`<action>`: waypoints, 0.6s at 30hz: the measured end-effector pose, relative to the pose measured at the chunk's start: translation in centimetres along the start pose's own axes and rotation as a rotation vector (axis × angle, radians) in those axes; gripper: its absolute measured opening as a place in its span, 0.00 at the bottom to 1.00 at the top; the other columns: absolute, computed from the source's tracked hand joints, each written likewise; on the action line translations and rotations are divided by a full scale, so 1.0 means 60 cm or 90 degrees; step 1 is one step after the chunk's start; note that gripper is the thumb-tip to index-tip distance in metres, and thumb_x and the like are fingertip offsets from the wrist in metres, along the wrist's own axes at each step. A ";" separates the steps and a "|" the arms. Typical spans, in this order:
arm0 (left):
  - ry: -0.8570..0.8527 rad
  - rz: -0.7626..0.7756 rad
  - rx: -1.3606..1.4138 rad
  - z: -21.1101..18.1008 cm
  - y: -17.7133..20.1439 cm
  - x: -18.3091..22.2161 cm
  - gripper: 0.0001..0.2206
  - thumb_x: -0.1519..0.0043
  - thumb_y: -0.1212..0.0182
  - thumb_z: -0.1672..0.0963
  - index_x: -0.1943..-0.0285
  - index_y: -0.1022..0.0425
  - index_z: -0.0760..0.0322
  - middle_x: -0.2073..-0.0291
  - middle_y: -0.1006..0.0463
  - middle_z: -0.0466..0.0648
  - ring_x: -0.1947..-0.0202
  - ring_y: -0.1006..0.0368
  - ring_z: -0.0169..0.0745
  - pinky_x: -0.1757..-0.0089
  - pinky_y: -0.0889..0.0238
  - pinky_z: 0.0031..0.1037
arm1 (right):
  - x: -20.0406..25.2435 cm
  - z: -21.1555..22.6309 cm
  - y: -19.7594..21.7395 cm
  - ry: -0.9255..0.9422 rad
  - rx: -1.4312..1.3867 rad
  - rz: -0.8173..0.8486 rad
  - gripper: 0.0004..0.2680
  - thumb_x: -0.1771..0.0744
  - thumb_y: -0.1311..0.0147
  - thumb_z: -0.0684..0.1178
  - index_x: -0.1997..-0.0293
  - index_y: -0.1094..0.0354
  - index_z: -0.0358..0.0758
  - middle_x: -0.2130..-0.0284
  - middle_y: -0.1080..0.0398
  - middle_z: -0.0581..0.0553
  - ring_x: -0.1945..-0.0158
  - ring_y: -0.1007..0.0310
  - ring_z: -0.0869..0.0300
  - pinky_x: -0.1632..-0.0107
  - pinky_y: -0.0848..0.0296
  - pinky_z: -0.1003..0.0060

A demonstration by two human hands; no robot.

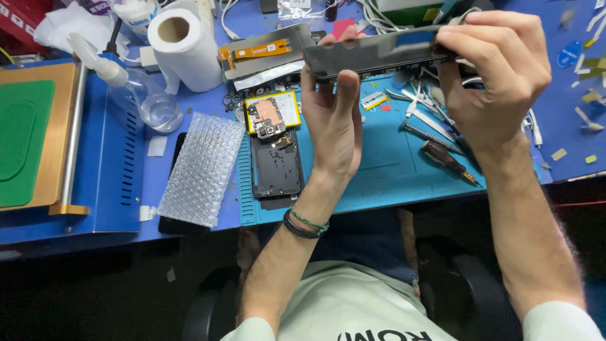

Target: Repairing a mobile phone by disassembling the screen and frame components at a workbench.

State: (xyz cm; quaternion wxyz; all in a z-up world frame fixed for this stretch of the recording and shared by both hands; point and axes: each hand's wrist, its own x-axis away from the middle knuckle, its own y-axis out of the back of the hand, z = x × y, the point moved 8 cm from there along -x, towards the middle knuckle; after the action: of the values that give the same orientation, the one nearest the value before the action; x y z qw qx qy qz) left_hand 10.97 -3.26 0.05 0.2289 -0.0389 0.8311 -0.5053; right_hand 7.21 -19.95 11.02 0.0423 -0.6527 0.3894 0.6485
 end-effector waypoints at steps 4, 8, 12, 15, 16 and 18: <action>-0.024 -0.048 -0.035 0.002 0.007 0.004 0.25 0.33 0.25 0.55 0.28 0.31 0.62 0.39 0.21 0.51 0.38 0.27 0.42 0.38 0.33 0.33 | 0.003 0.000 -0.003 0.004 -0.011 0.016 0.06 0.29 0.34 0.22 0.48 0.19 0.17 0.51 0.18 0.26 0.46 0.25 0.35 0.40 0.25 0.44; -0.044 -0.081 -0.143 -0.016 -0.014 0.015 0.31 0.37 0.24 0.56 0.25 0.35 0.63 0.35 0.22 0.53 0.32 0.28 0.42 0.38 0.28 0.35 | -0.002 0.004 -0.002 0.015 -0.017 0.028 0.07 0.28 0.34 0.21 0.46 0.21 0.16 0.50 0.19 0.25 0.46 0.25 0.34 0.40 0.24 0.43; -0.060 -0.087 -0.168 -0.026 -0.032 0.020 0.33 0.39 0.24 0.56 0.26 0.35 0.63 0.34 0.24 0.53 0.32 0.29 0.40 0.35 0.29 0.32 | -0.007 0.006 0.000 0.038 -0.028 0.013 0.01 0.25 0.36 0.26 0.51 0.20 0.17 0.54 0.19 0.26 0.48 0.25 0.36 0.43 0.25 0.45; -0.039 -0.090 -0.131 -0.023 -0.036 0.023 0.35 0.41 0.22 0.55 0.26 0.37 0.64 0.32 0.26 0.55 0.31 0.29 0.43 0.34 0.29 0.34 | -0.003 0.001 -0.001 0.034 -0.012 -0.001 0.05 0.28 0.34 0.22 0.53 0.19 0.19 0.56 0.19 0.28 0.50 0.25 0.38 0.44 0.25 0.47; -0.038 -0.089 -0.131 -0.023 -0.035 0.023 0.35 0.41 0.22 0.55 0.26 0.37 0.64 0.32 0.26 0.55 0.31 0.29 0.43 0.34 0.29 0.34 | -0.002 -0.001 -0.001 0.034 -0.012 -0.001 0.05 0.28 0.34 0.22 0.53 0.19 0.19 0.56 0.19 0.28 0.50 0.25 0.38 0.44 0.25 0.47; -0.041 -0.070 -0.168 -0.023 -0.036 0.023 0.36 0.41 0.23 0.53 0.25 0.38 0.63 0.33 0.26 0.54 0.32 0.29 0.43 0.33 0.29 0.34 | -0.001 -0.002 -0.001 0.035 -0.005 -0.006 0.04 0.27 0.34 0.23 0.53 0.19 0.19 0.57 0.18 0.29 0.49 0.25 0.39 0.45 0.26 0.48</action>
State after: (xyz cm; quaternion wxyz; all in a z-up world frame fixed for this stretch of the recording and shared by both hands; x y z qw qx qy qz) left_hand 8.81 -3.58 1.96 0.2201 -0.1304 0.8793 -0.4019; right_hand 7.36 -19.94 11.06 0.0318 -0.6724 0.3846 0.6316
